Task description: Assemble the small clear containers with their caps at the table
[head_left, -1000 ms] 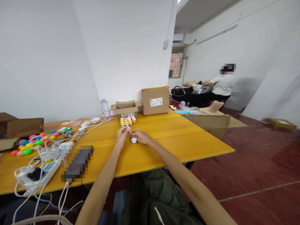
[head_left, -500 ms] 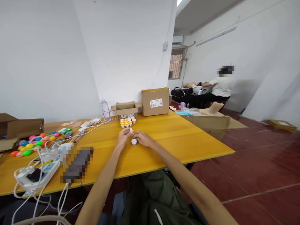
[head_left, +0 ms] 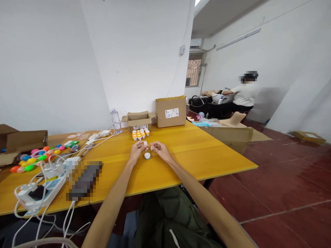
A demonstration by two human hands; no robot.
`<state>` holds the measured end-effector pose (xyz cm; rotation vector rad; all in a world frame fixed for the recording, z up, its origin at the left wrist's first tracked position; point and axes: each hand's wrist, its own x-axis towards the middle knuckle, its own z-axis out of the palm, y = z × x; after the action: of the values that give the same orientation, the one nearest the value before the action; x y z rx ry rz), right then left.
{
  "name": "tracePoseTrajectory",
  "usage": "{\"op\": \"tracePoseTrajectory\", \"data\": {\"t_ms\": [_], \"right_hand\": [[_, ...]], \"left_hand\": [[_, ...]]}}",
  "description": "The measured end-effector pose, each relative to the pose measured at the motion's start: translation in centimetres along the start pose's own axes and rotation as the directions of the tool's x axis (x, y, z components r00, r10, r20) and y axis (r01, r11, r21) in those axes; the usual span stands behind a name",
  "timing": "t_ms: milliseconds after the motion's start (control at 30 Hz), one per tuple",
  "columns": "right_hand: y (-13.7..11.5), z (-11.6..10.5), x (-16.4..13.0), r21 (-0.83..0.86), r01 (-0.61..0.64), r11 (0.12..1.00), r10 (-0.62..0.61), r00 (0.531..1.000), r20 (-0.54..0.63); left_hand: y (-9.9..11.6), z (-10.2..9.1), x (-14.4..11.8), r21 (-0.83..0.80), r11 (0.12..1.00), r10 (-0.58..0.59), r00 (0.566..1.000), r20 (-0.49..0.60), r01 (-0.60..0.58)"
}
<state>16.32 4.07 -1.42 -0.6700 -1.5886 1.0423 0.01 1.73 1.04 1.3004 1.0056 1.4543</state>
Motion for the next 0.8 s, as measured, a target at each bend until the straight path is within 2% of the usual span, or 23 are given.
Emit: {"op": "tracePoseTrajectory", "data": {"t_ms": [400, 800], "right_hand": [[-1.3, 0.0, -0.3, 0.194, -0.093, 0.977, 0.1, 0.995, -0.028], [-1.2, -0.1, -0.4, 0.167, -0.094, 0.981, 0.106, 0.992, -0.064]], "left_hand": [[0.5, 0.5, -0.4, 0.045, 0.998, 0.033, 0.999, 0.026, -0.034], [0.4, 0.7, -0.3, 0.098, 0.994, 0.046, 0.999, 0.029, -0.049]]}}
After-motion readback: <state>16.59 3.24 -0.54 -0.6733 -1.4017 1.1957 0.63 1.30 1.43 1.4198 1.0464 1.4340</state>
